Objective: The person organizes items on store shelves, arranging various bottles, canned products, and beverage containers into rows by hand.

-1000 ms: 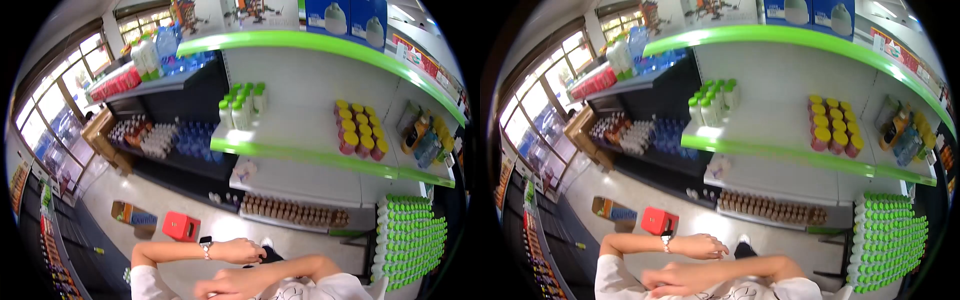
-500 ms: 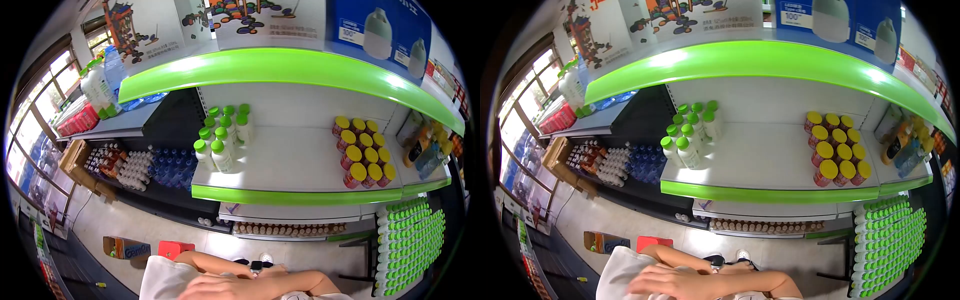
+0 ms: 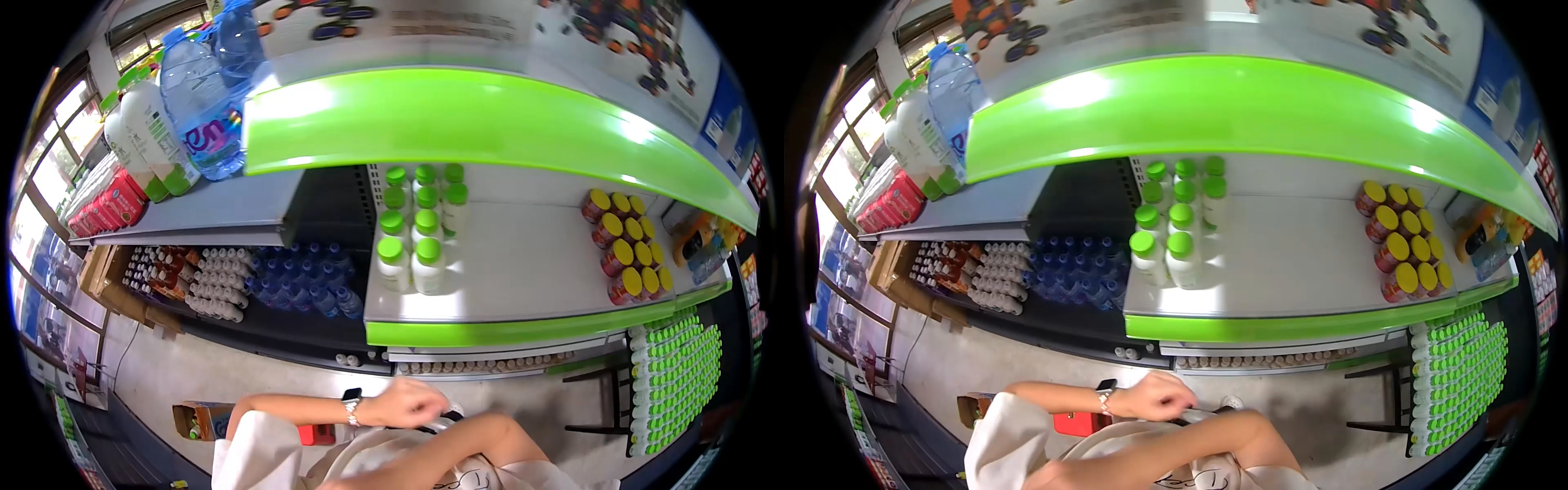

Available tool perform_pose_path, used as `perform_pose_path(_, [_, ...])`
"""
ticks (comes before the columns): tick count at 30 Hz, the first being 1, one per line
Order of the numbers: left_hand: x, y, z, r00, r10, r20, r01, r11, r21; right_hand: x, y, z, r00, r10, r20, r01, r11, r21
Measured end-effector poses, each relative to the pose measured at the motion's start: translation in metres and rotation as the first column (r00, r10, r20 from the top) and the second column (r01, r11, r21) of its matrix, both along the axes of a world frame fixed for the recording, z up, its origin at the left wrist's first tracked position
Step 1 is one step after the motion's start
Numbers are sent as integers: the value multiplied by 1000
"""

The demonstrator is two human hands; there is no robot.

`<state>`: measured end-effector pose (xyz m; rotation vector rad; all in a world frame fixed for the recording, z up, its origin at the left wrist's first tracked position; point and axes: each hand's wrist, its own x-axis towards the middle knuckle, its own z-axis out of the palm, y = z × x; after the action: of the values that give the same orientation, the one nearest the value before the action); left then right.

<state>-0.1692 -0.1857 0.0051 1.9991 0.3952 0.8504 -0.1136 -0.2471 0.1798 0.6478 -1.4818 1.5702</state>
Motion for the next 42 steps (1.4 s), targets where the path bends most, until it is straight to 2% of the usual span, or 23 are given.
perform_pose_path(1, [-26, 12, -9, 981, 175, 86, -172, 984, -45, 5, 19, -19, 983, -168, 80, 164, 985, 47])
perform_pose_path(2, [-40, 28, 3, 903, 389, 180, -379, 921, -91, 11, 39, -39, 932, -326, 159, 311, 944, 111])
perform_pose_path(3, [-54, 39, 1, 800, 582, 146, -514, 790, -336, 25, 52, -56, 775, -548, 315, 538, 833, 126])
perform_pose_path(4, [-65, 63, 13, 749, 632, 198, -603, 775, -190, 34, 65, -78, 541, -695, 473, 775, 631, 41])
perform_pose_path(5, [-71, 75, 24, 731, 648, 213, -578, 755, -311, 33, 74, -81, 517, -564, 644, 851, 421, -315])
perform_pose_path(6, [-74, 91, 19, 740, 626, 246, -555, 775, -302, 35, 97, -111, 224, -702, 676, 970, 231, -81])
perform_pose_path(8, [-62, 110, 12, 732, 640, 233, -555, 759, -339, 34, 120, -148, 135, -633, 762, 989, 134, -64])
perform_pose_path(10, [-53, 120, -10, 799, 566, 202, -405, 756, -515, 25, 137, -171, 107, -639, 762, 994, 91, -63])
perform_pose_path(11, [-51, 124, -20, 810, 569, 142, -463, 769, -441, 23, 144, -177, 55, -648, 759, 996, 85, 0])
perform_pose_path(15, [-38, 140, -21, 757, 615, 220, -412, 712, -569, 14, 167, -189, 78, -643, 762, 997, 66, -46])
perform_pose_path(18, [-28, 159, -26, 788, 578, 212, -360, 712, -604, 15, 190, -195, 173, -626, 760, 982, 55, -178])
perform_pose_path(22, [-17, 173, -6, 710, 648, 278, -288, 627, -724, 21, 223, -206, 334, -579, 744, 929, 68, -364])
perform_pose_path(25, [-19, 203, -24, 715, 588, 379, -226, 707, -671, 24, 245, -210, 415, -546, 727, 892, 88, -443])
perform_pose_path(26, [-20, 209, -28, 715, 580, 391, -186, 697, -693, 24, 251, -210, 432, -538, 723, 883, 91, -460])
perform_pose_path(27, [-19, 214, -27, 714, 572, 404, -145, 685, -714, 25, 255, -202, 480, -533, 697, 865, 153, -478])
perform_pose_path(32, [-24, 249, -31, 720, 515, 465, 8, 664, -747, 25, 283, -200, 474, -552, 686, 865, 146, -481])
perform_pose_path(35, [-24, 254, -12, 753, 478, 452, 44, 649, -759, 26, 292, -189, 443, -597, 669, 883, 161, -440])
perform_pose_path(38, [-24, 261, -10, 780, 477, 405, 39, 609, -792, 26, 306, -173, 538, -545, 643, 817, 152, -556])
perform_pose_path(39, [-23, 267, -19, 779, 492, 390, 34, 587, -809, 28, 326, -195, 543, -526, 654, 808, 115, -578])
perform_pose_path(42, [-23, 271, -16, 785, 518, 341, -17, 567, -823, 21, 330, -186, 358, -602, 714, 904, 31, -427])
